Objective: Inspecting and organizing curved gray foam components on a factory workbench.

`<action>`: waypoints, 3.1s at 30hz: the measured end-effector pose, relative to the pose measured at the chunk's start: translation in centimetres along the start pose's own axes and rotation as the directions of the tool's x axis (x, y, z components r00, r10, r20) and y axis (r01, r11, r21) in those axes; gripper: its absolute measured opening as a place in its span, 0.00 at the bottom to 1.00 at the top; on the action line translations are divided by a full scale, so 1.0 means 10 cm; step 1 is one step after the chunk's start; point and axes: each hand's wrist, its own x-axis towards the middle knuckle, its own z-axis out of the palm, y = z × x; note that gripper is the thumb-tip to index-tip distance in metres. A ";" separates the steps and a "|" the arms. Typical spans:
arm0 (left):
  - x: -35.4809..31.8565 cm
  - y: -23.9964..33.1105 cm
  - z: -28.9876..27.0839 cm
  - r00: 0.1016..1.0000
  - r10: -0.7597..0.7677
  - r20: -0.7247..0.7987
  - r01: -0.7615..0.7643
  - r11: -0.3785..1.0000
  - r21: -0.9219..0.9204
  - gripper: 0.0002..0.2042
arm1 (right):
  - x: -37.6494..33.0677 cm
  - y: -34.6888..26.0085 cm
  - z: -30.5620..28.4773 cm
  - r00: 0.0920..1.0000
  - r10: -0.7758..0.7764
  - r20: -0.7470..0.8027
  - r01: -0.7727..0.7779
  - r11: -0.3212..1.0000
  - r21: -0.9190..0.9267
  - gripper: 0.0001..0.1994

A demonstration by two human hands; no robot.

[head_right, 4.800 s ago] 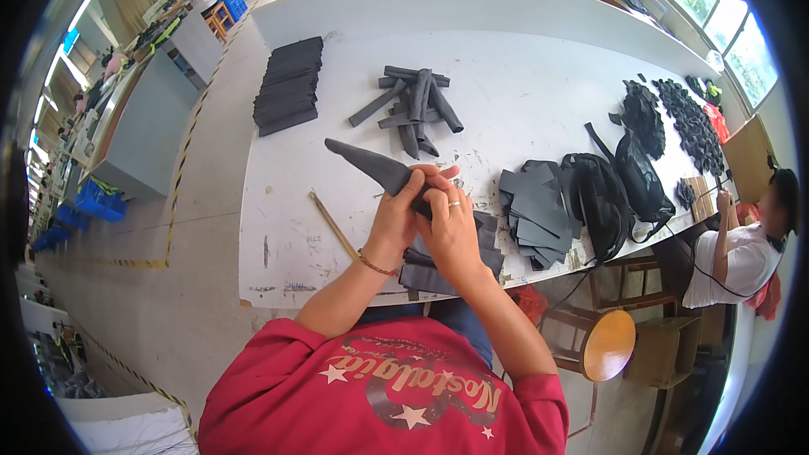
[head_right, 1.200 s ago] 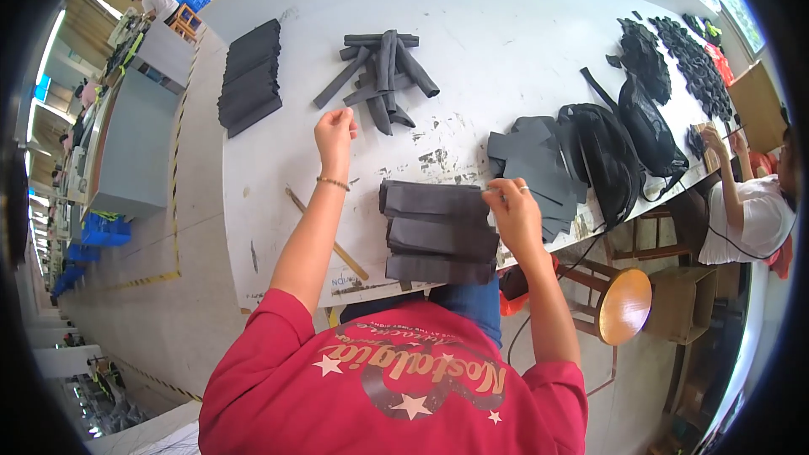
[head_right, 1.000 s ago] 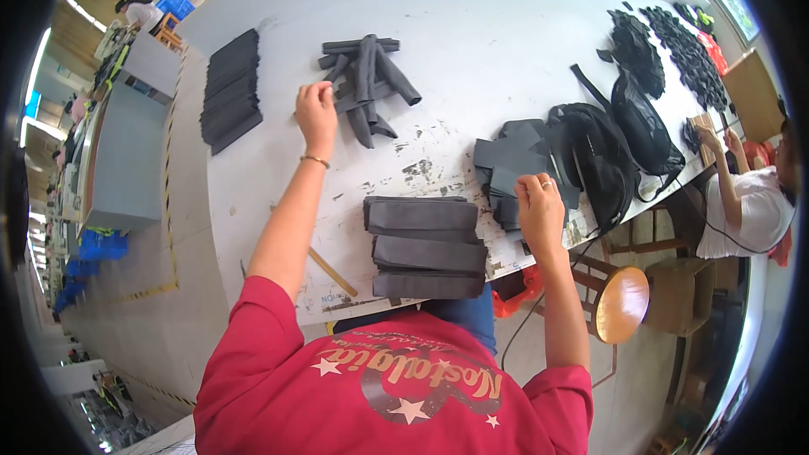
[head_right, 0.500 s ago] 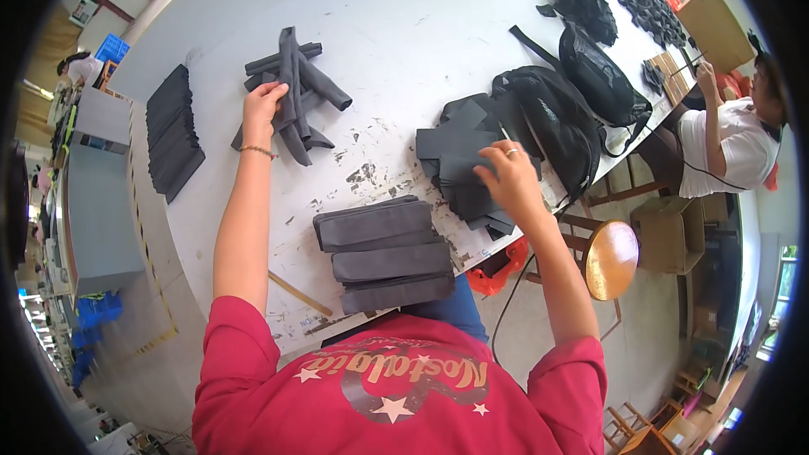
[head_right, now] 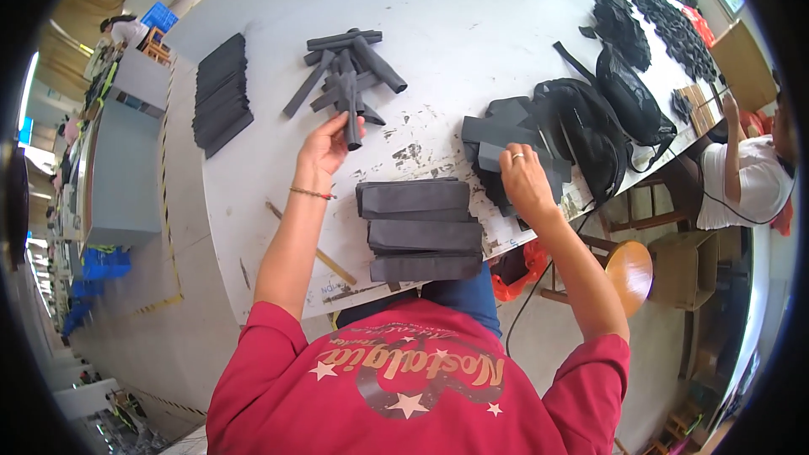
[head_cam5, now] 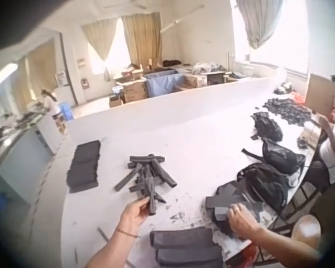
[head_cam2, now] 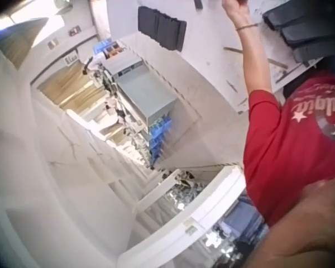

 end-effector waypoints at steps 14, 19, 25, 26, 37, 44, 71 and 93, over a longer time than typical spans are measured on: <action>-0.86 -0.15 0.42 0.984 0.046 0.173 -0.027 0.993 -0.111 0.12 | 0.25 -1.13 -0.86 0.994 0.082 -0.077 -0.011 0.750 0.661 0.17; -0.97 -0.16 0.46 0.982 0.064 0.180 -0.044 0.993 -0.111 0.12 | 0.33 -1.37 -1.00 0.968 0.228 -0.106 -0.088 0.704 0.705 0.21; -1.10 -0.18 0.55 0.966 0.044 0.257 -0.013 0.992 -0.122 0.12 | 0.39 -1.39 -0.91 0.929 0.279 -0.242 -0.062 0.764 0.642 0.16; -1.13 -0.17 0.57 0.964 0.040 0.264 -0.011 0.994 -0.110 0.12 | 0.41 -1.38 -0.91 0.922 0.267 -0.281 -0.050 0.801 0.596 0.14; -1.49 -0.17 0.78 0.951 0.157 0.267 -0.135 0.986 -0.097 0.12 | 0.49 -1.40 -0.96 0.822 0.116 -0.558 0.043 0.964 0.263 0.13; -1.72 -0.16 0.91 0.892 0.357 0.279 -0.353 0.933 -0.068 0.16 | 0.54 -1.57 -1.02 0.816 0.149 -0.559 0.037 0.951 0.307 0.20; -1.58 -0.43 0.77 0.893 0.372 0.256 -0.322 0.922 -0.217 0.10 | 0.54 -1.69 -0.89 0.961 0.033 -0.276 0.126 0.832 0.540 0.16; -1.67 -0.54 0.89 0.840 0.453 0.299 -0.331 0.864 -0.379 0.16 | 0.58 -1.52 -0.90 0.877 -0.154 -0.456 0.390 0.783 0.484 0.11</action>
